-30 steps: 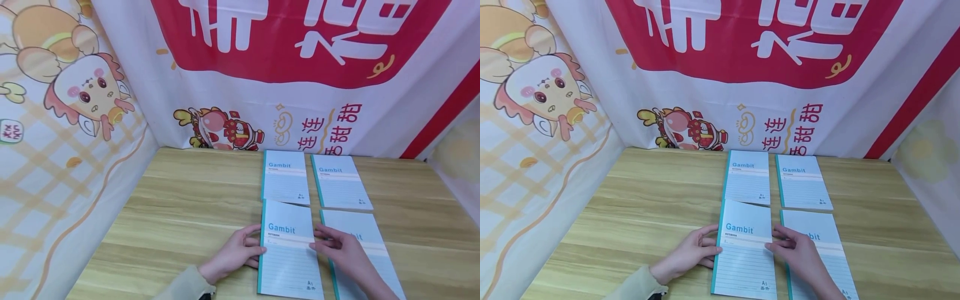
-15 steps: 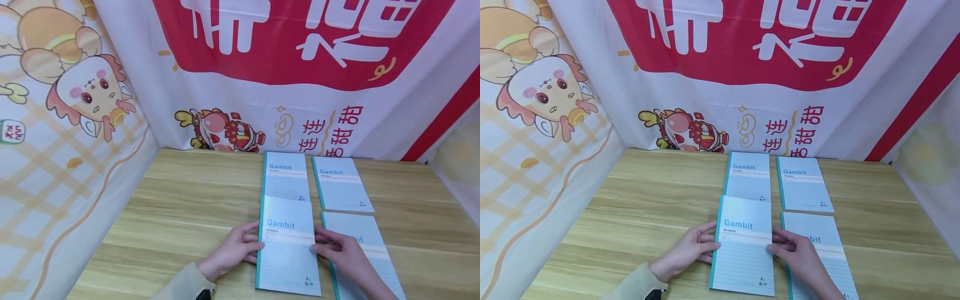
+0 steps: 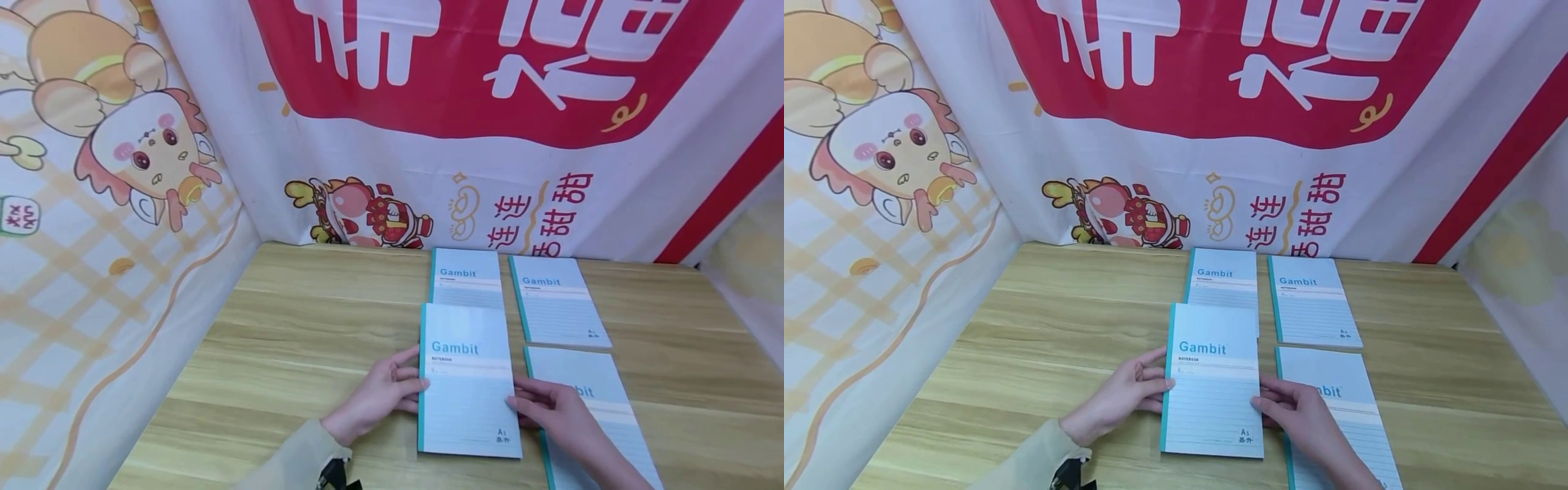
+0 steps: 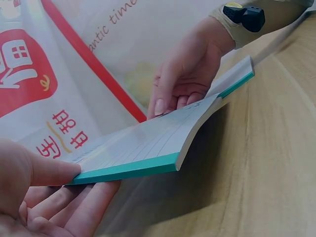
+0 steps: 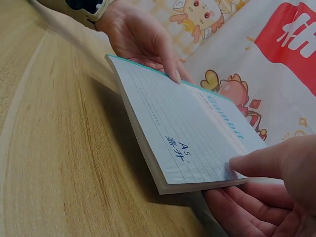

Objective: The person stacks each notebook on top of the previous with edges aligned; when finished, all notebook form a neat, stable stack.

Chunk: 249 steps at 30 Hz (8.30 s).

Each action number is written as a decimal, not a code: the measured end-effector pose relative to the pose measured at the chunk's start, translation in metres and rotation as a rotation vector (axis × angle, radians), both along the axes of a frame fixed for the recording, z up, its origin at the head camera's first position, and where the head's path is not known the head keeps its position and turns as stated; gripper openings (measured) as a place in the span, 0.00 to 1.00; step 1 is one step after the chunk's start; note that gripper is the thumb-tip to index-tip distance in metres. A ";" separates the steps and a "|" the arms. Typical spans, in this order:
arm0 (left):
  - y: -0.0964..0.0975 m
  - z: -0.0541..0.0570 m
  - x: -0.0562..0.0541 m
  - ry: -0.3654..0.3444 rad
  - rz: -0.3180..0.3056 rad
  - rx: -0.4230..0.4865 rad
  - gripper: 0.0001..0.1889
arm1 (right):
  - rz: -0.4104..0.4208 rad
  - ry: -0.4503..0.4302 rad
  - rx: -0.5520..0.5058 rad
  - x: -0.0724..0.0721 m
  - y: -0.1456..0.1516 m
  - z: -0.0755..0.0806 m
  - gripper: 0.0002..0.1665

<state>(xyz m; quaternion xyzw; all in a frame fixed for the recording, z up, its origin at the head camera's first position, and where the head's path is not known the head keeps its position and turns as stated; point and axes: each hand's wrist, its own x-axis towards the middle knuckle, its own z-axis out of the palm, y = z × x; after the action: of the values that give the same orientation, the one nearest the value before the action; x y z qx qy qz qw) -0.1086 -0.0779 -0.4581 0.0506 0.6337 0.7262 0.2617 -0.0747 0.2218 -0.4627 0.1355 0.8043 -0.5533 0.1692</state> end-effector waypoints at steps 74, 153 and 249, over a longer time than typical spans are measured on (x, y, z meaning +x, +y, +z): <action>0.017 -0.003 -0.078 0.106 0.159 -0.122 0.26 | -0.074 0.128 0.024 -0.078 0.011 0.011 0.34; 0.036 -0.007 -0.152 0.225 0.236 -0.511 0.22 | -0.160 0.089 0.030 -0.151 0.010 -0.004 0.30; 0.056 0.017 -0.075 0.235 0.093 -0.166 0.25 | -0.159 0.159 0.155 -0.087 0.054 0.017 0.55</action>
<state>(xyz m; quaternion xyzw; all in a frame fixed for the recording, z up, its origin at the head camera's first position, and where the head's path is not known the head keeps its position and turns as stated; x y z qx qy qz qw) -0.1832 -0.0221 -0.4413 0.0839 0.7195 0.6717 0.1553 -0.1617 0.2758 -0.4458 0.1673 0.8422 -0.5101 0.0496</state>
